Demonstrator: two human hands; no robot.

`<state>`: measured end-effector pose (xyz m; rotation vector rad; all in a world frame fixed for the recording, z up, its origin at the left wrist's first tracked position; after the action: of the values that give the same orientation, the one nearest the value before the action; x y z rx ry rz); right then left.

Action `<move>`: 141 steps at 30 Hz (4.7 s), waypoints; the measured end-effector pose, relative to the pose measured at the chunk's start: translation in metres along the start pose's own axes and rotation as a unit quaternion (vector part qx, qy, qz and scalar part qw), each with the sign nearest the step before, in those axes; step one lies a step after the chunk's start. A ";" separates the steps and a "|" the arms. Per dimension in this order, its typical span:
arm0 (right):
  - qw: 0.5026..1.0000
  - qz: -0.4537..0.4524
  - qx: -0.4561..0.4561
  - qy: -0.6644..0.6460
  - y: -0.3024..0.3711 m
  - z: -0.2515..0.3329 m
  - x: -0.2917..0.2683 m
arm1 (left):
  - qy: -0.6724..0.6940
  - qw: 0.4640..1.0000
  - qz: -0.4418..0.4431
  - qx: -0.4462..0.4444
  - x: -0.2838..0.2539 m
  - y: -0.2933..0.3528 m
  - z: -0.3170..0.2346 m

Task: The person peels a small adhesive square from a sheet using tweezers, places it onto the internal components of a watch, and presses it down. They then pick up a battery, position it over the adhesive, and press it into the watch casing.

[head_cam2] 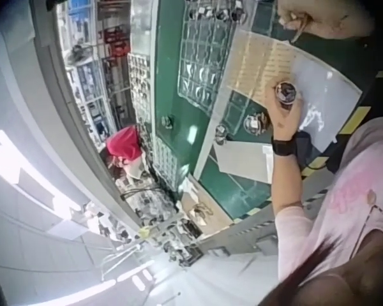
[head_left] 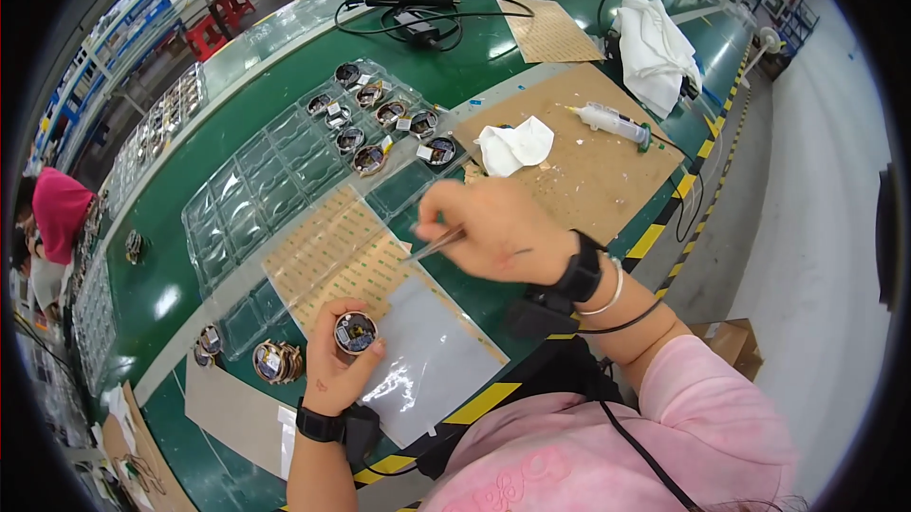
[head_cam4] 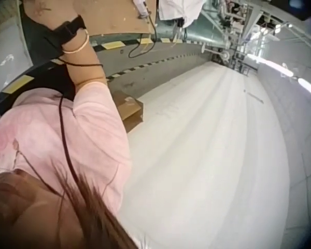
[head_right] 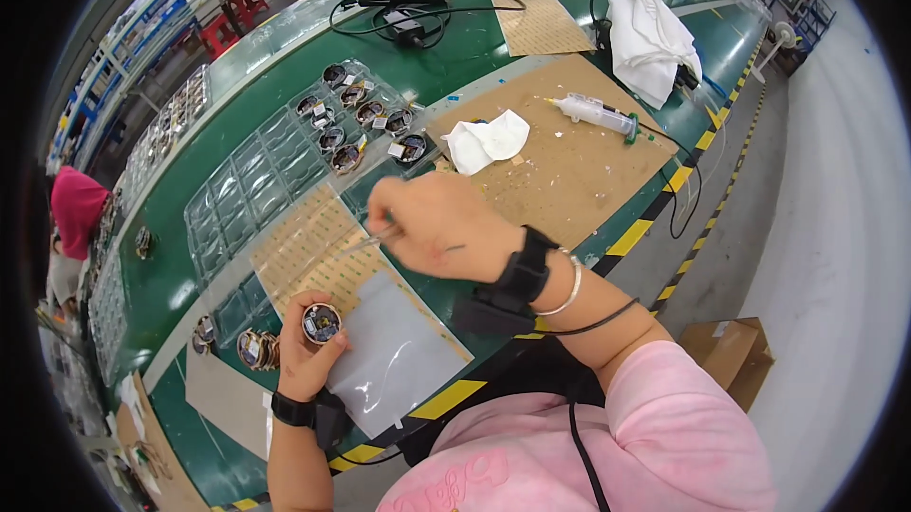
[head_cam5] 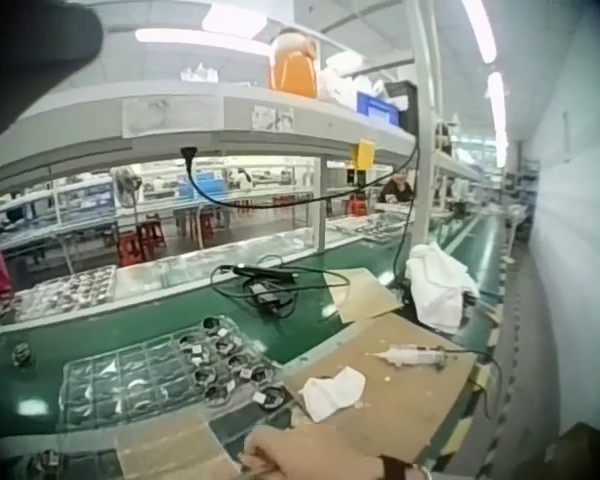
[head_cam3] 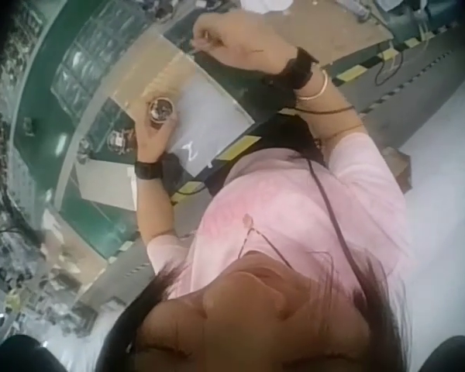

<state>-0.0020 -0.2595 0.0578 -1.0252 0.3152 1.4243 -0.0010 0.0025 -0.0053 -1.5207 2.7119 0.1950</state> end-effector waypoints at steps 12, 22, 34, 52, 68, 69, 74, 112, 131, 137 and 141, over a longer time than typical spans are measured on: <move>0.982 -0.059 0.136 0.117 0.054 -0.065 -0.030 | -0.030 0.999 0.013 0.043 0.001 -0.004 -0.002; 0.980 -0.092 0.172 0.049 0.056 -0.054 -0.032 | -0.028 0.999 0.012 0.031 0.001 -0.001 -0.007; 0.977 -0.146 0.154 0.000 0.060 -0.065 -0.031 | -0.026 0.997 0.013 0.068 0.003 -0.006 0.001; 0.968 -0.129 0.203 -0.072 0.054 -0.044 -0.043 | 0.016 0.998 0.006 0.059 0.000 -0.003 -0.005; 0.921 0.052 0.125 -0.364 -0.008 0.005 0.026 | 0.075 0.994 -0.050 0.054 -0.004 0.001 0.009; 0.942 0.053 0.065 -0.324 -0.013 0.000 0.030 | 0.100 0.992 -0.045 0.057 -0.003 -0.001 0.006; 0.868 0.100 0.143 -0.464 -0.013 0.004 0.042 | 0.203 0.976 -0.049 0.059 -0.004 -0.015 -0.004; 0.890 0.181 0.256 -0.330 0.006 -0.007 0.061 | 0.031 0.994 -0.095 0.042 0.006 -0.007 0.000; 0.895 0.187 0.214 -0.345 0.002 -0.012 0.059 | 0.044 0.989 -0.127 0.052 0.005 -0.009 0.001; 0.910 0.188 0.147 -0.338 0.001 -0.008 0.052 | 0.048 0.988 -0.145 0.037 0.004 -0.010 0.003; 0.926 0.199 0.126 -0.295 0.004 -0.007 0.055 | 0.055 0.986 -0.150 0.041 0.003 -0.009 0.004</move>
<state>0.0077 -0.2293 0.0123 -0.2943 0.2587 1.9258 0.0048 -0.0043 -0.0108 -1.9394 2.4859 -0.0079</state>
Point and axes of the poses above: each hand's wrist, its own y-axis away from the middle knuckle, its own x-axis out of the palm, z = x × y, the point moved 1 cm from there along -y, towards the middle knuckle, and after that the axes turned 2 degrees about -y, right-handed, at the moved point
